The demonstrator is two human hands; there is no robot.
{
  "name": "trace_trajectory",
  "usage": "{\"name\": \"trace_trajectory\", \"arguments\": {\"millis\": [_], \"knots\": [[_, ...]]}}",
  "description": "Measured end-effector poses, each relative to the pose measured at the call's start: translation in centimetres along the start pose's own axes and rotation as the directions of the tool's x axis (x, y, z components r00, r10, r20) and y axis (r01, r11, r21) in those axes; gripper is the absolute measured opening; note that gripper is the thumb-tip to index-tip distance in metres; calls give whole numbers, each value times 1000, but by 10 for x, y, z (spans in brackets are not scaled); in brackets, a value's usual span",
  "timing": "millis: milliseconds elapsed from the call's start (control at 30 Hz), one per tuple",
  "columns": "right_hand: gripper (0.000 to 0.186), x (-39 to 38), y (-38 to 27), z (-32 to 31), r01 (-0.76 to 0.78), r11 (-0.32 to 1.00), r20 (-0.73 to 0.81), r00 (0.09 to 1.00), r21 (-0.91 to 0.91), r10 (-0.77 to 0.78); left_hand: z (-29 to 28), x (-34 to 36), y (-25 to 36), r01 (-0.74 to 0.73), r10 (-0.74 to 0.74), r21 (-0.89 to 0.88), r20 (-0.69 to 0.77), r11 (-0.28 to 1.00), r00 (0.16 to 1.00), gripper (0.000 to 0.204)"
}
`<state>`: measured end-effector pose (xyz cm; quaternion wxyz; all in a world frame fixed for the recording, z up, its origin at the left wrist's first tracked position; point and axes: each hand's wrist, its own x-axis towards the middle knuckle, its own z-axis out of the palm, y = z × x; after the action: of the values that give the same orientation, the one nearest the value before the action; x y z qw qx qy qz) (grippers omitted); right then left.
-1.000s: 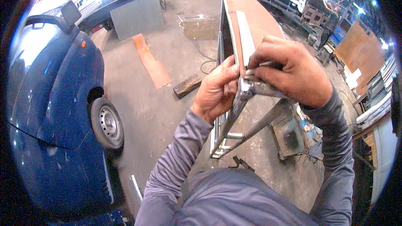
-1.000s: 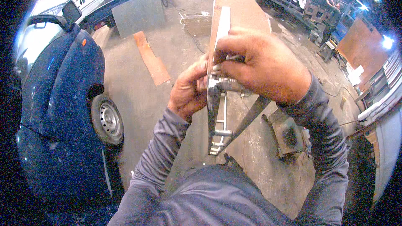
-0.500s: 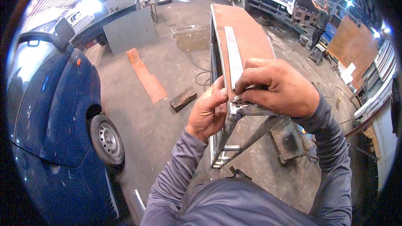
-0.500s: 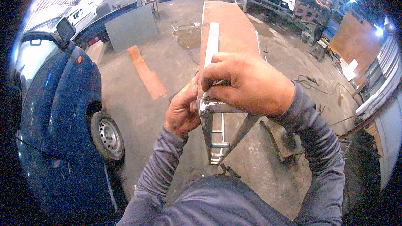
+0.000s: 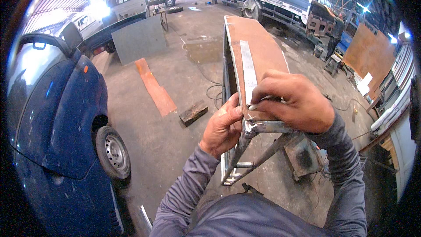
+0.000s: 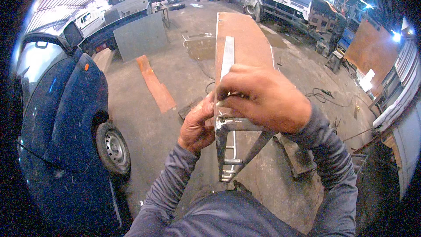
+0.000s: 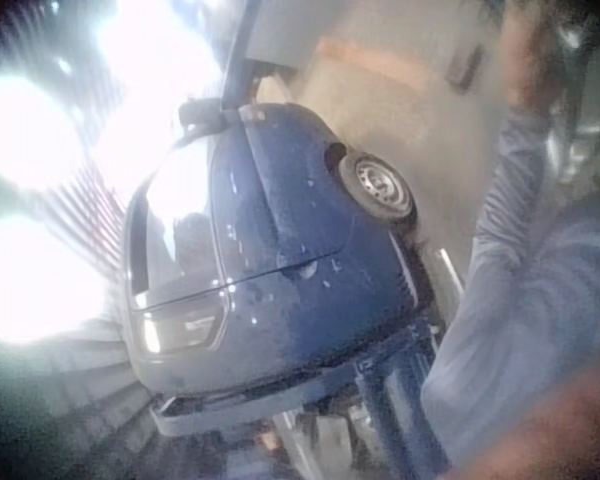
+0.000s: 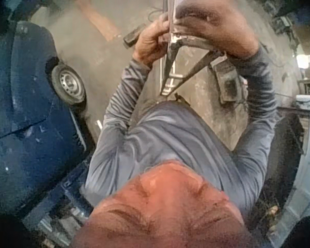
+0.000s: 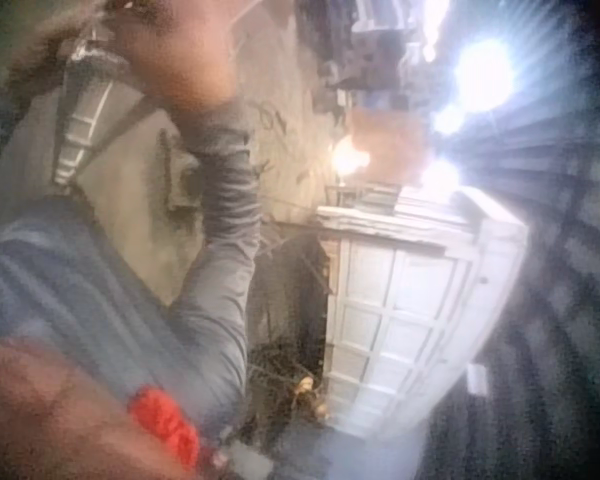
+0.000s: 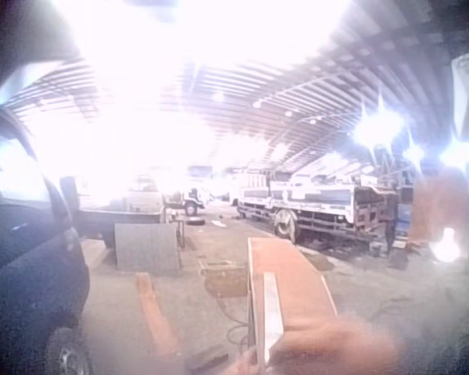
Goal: The person walks through a workshop, picks up a metal frame with a wooden panel, and uses a handheld angle grinder to grind the metal edges. Sparks are visible during grinding. The person repositions the frame and continues grinding along different sections.
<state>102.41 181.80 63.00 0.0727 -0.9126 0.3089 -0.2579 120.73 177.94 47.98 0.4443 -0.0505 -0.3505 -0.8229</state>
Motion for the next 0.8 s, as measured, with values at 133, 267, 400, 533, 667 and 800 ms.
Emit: {"name": "trace_trajectory", "arguments": {"millis": [133,267,400,533,667,800], "knots": [[16,-7,8,-17,-170,975,-172,966,140,193,-12,3,-2,15,-15,-2,12,1000,1000,80],[18,-3,20,-10,-175,976,-159,968,130,195,-5,4,-3,-8,8,-3,2,1000,1000,80],[20,-4,22,-12,-24,1000,-98,995,2,24,-4,6,-1,17,-17,-21,15,1000,1000,82],[24,-13,13,-14,-183,983,-116,976,22,184,-10,6,2,29,-29,-1,-14,1000,999,83],[33,-19,13,-20,-236,972,-45,971,-14,236,-22,9,10,59,-56,52,-57,997,997,80],[39,-24,21,-19,-194,979,113,973,-54,199,-30,20,16,83,-79,101,-44,991,996,73]]}}
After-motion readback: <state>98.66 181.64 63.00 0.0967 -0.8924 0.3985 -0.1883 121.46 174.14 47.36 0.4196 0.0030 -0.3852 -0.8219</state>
